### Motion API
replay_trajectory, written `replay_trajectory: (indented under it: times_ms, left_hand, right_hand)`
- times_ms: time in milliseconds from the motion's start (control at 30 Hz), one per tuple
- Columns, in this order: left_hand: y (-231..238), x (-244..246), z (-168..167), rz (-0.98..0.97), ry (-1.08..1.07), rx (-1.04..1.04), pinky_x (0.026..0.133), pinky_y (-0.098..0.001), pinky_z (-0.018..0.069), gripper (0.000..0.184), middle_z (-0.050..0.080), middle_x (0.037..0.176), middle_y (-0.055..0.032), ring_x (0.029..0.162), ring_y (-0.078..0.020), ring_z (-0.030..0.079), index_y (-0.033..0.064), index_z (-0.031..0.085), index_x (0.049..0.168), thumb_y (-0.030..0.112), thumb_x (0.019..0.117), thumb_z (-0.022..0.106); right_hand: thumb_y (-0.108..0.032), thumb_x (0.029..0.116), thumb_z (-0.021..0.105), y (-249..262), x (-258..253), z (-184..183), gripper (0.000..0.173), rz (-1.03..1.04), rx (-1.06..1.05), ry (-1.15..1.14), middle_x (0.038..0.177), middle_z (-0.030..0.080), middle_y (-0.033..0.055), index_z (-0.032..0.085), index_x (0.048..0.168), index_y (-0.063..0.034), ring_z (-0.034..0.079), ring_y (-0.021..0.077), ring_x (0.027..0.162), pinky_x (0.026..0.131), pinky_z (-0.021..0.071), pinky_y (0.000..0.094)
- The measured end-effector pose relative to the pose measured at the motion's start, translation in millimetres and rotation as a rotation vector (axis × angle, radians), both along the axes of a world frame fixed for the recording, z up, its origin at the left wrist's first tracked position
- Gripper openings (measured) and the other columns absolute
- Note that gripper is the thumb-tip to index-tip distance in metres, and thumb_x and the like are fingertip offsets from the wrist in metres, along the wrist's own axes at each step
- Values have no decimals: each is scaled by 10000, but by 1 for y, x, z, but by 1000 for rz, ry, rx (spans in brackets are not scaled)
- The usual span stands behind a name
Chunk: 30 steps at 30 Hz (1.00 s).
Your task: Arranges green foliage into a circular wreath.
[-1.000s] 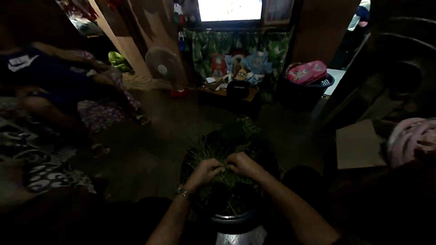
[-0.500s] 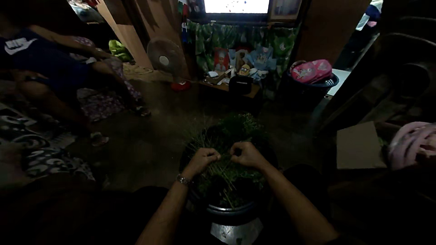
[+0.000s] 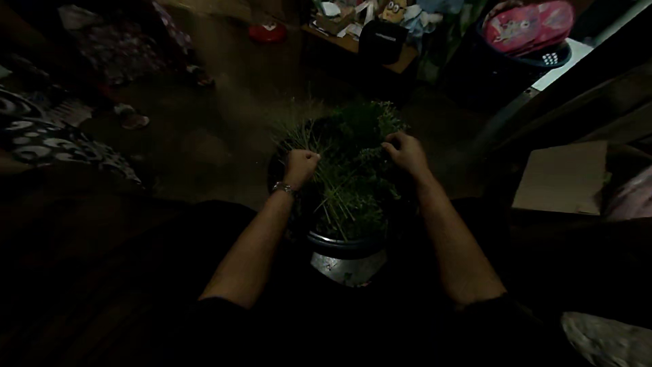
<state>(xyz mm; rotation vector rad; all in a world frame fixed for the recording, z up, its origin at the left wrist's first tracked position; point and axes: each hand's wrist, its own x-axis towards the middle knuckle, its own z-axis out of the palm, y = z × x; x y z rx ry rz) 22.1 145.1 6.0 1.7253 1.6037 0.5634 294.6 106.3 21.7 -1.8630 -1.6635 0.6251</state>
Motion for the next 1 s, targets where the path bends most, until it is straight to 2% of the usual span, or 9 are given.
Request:
replay_trajectory:
  times_ms: [67,100,167,300,467,633,767,867,1000]
  left_hand:
    - [8,6,-18,-14,145,-7,954,-608,477,397,672,1098,-283,1062,-423,645,-66,684,1148,280,1090,498]
    - [9,9,-27,-31,232,-22,1010,-642,448,457,634,1222,-309,1179,-466,601,-65,632,1262,334,1089,494]
    - [11,16,-46,-77,370,-64,1118,-670,342,590,443,1499,-315,1399,-508,408,-47,466,1475,386,1077,501]
    - [8,27,-91,-308,540,-35,1116,-603,387,432,548,1408,-272,1356,-459,475,-30,627,1309,304,1041,573]
    - [-4,30,-116,-454,631,6,1103,-573,409,358,586,1351,-263,1295,-433,537,-15,671,1259,251,1025,622]
    - [5,35,-111,-416,583,55,1060,-573,452,265,578,1365,-246,1255,-422,566,-8,731,1109,210,997,631]
    - [5,38,-76,-341,457,41,1032,-606,448,292,595,1319,-256,1238,-428,568,12,713,1189,219,1026,588]
    - [-4,34,-36,-325,403,15,1023,-584,479,308,616,1279,-253,1197,-412,608,-10,678,1226,207,1060,536]
    - [-15,19,4,-368,385,6,1054,-548,457,333,655,1253,-232,1200,-375,623,-16,653,1271,204,1086,486]
  right_hand:
    - [-284,1063,575,15,-9,-22,419,38,-116,-72,1404,565,264,602,1368,1,527,441,1323,1105,421,583]
    - [-284,1062,573,20,-14,-32,410,50,-167,-94,1425,541,275,615,1353,2,497,460,1345,1112,411,595]
    - [-258,1067,561,28,-22,-50,378,86,-261,-125,1405,553,291,638,1318,15,512,472,1329,1098,419,614]
    - [-256,1081,529,33,-28,-64,351,128,-362,-167,1252,661,263,661,1282,0,627,432,1198,1025,475,619]
    - [-275,1097,480,29,-23,-52,375,19,-393,-112,1286,654,249,651,1317,-25,624,422,1215,1025,470,627]
    - [-246,1106,444,26,-13,-39,363,-113,-332,-33,1283,660,234,643,1330,-40,632,411,1203,1006,477,624]
    - [-160,1088,481,27,-9,-44,333,-75,-268,-58,1344,631,240,619,1378,-72,605,432,1251,1034,469,624]
    - [-96,1011,611,27,-10,-55,439,-69,-202,-124,1500,457,293,586,1448,-127,485,501,1341,1065,450,628]
    - [-107,1009,632,29,-16,-63,398,-27,-59,-147,1527,410,305,620,1407,-109,454,477,1379,1115,441,545]
